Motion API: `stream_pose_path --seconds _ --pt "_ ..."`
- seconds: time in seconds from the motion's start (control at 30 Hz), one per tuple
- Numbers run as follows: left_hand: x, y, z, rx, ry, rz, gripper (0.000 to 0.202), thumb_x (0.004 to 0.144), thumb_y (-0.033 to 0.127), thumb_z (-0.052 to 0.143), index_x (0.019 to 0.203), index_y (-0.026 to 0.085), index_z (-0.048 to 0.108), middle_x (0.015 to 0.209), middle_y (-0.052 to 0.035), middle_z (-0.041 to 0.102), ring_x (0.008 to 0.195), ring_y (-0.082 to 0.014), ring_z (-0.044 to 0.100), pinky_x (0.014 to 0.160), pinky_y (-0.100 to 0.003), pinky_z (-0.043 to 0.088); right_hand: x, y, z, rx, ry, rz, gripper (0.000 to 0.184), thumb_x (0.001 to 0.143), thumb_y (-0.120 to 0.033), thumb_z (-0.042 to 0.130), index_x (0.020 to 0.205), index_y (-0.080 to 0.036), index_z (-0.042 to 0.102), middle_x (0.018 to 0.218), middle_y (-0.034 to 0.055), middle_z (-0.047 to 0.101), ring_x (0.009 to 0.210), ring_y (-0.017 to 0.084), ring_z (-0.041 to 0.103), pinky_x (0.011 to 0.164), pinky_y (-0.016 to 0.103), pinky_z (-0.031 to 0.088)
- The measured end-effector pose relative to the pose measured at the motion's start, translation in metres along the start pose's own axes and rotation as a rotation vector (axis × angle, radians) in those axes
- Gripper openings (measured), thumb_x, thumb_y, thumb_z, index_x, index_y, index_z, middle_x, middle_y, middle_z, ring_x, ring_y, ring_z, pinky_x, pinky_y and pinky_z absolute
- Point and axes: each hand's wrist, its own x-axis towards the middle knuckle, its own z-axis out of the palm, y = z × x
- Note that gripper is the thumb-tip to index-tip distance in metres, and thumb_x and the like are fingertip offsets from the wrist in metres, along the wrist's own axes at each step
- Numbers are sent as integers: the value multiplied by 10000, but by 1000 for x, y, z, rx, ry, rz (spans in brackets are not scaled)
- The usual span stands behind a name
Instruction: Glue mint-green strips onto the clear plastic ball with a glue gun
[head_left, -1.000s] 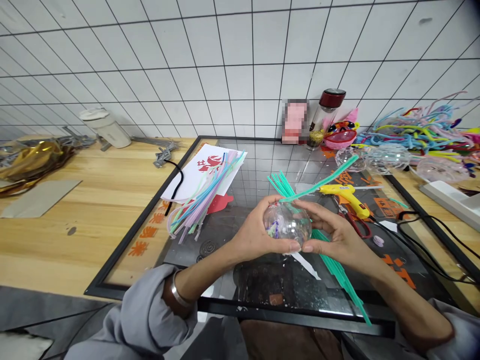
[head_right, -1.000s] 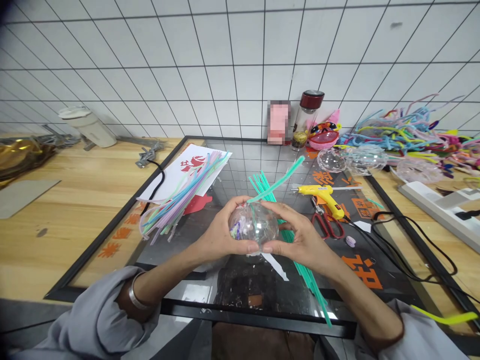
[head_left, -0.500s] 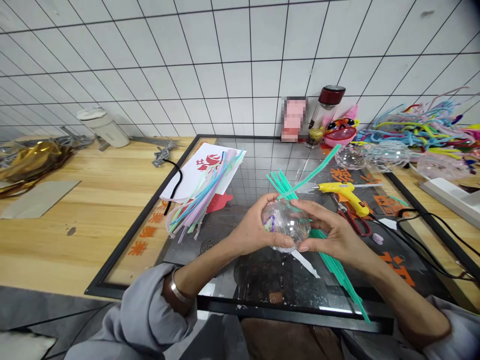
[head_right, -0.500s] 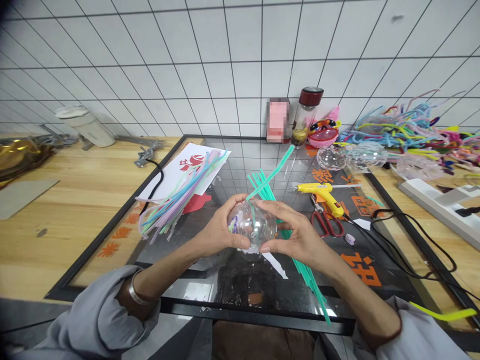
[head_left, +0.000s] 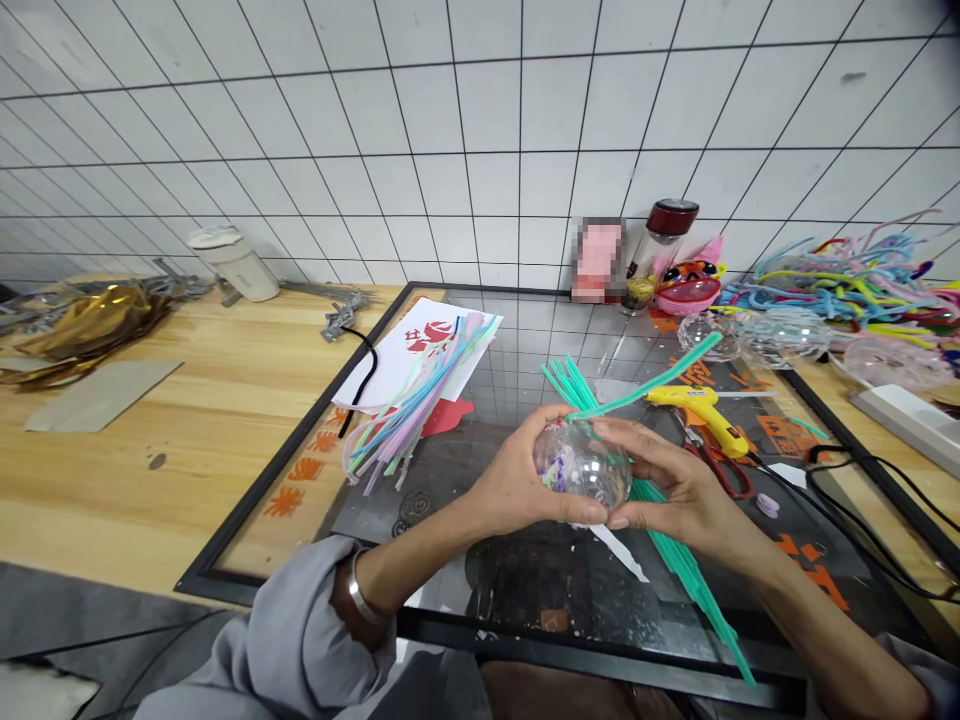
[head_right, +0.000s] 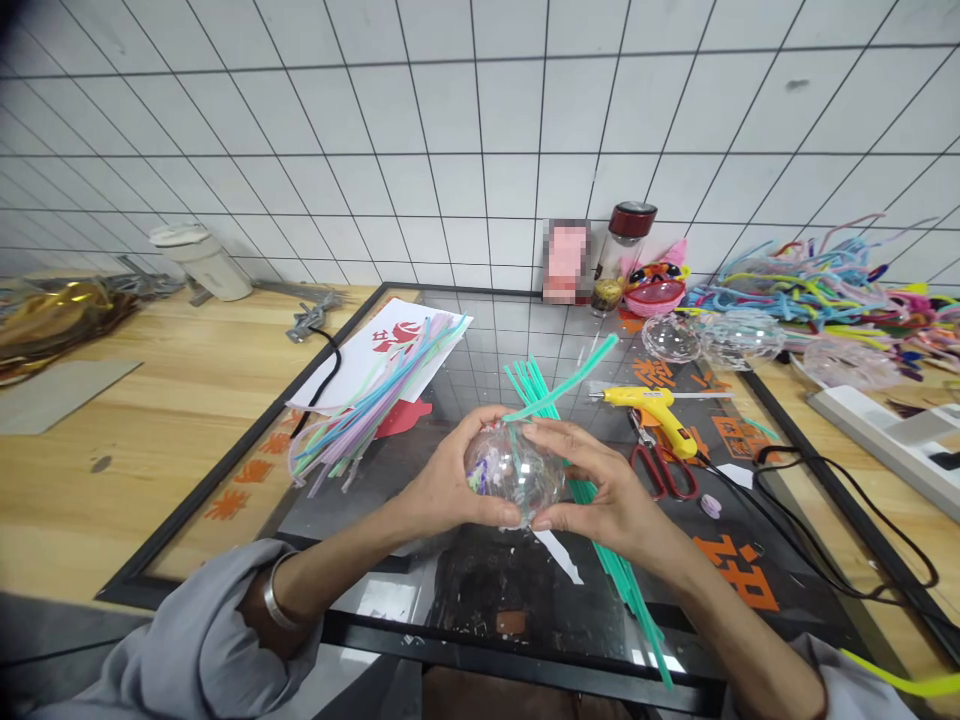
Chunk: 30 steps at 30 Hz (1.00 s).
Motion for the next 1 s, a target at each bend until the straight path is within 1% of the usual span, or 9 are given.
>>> stream_pose_path --seconds 0.1,0.3,0.37,0.5,0.57,0.63,0.73,0.87,1.0 --pt "0 -1 1 10 13 11 863 501 287 932 1236 192 490 1162 -71 631 1062 -257 618 938 -366 492 1 -2 0 -8 1 -7 691 686 -406 875 1333 -395 632 1430 62 597 1346 309 540 977 413 577" --pt "-2 0 1 78 26 7 848 531 325 912 1254 200 486 1187 -74 622 1039 -242 615 907 -355 498 1 -3 -2 -88 -7 -50 721 724 -388 852 1387 -426 571 1437 48 587 1331 279 557 975 375 573" --pt "-2 0 1 89 26 16 847 542 329 906 1261 197 478 1188 -77 622 1042 -244 618 907 -357 504 1 -3 -2 -107 -15 -70 738 731 -387 848 1406 -422 551 1447 46 579 1343 274 546 1025 393 543" --pt "-3 -1 2 132 27 43 839 567 342 895 1273 192 468 1219 -91 618 1082 -262 625 933 -379 516 1 -8 -5 -150 -38 -100 776 716 -419 854 1423 -401 535 1455 45 579 1366 274 522 1145 449 431" --pt "-3 -1 2 182 35 52 842 566 347 894 1279 191 474 1240 -99 616 1112 -279 621 955 -400 516 0 -12 -6 -180 -28 -90 701 747 -448 825 1396 -384 569 1445 47 586 1360 276 527 1141 449 433" --pt "-5 1 3 248 48 55 840 560 340 891 1280 192 484 1238 -99 624 1115 -287 625 967 -418 514 0 -15 -7 -215 25 -91 556 811 -445 769 1342 -372 621 1390 44 625 1314 265 565 1099 427 475" --pt "-6 4 5 334 57 75 819 559 324 883 1272 199 502 1227 -90 640 1103 -284 633 974 -423 506 0 -18 -6 -236 141 -142 397 893 -371 689 1289 -372 659 1283 27 691 1196 225 642 1006 368 539" --pt "-6 3 6 439 57 151 828 547 313 893 1270 210 505 1285 -99 620 1164 -289 614 1005 -420 491 1 -22 0 -263 290 -182 286 907 -289 672 1184 -344 719 1164 8 752 1073 204 700 938 335 564" --pt "-5 -4 6 554 53 284 832 534 289 898 1262 203 504 1309 -118 600 1221 -293 592 1071 -431 458 5 -28 8 -275 360 -250 220 908 -231 656 1092 -305 748 1042 9 778 950 194 726 838 329 589"
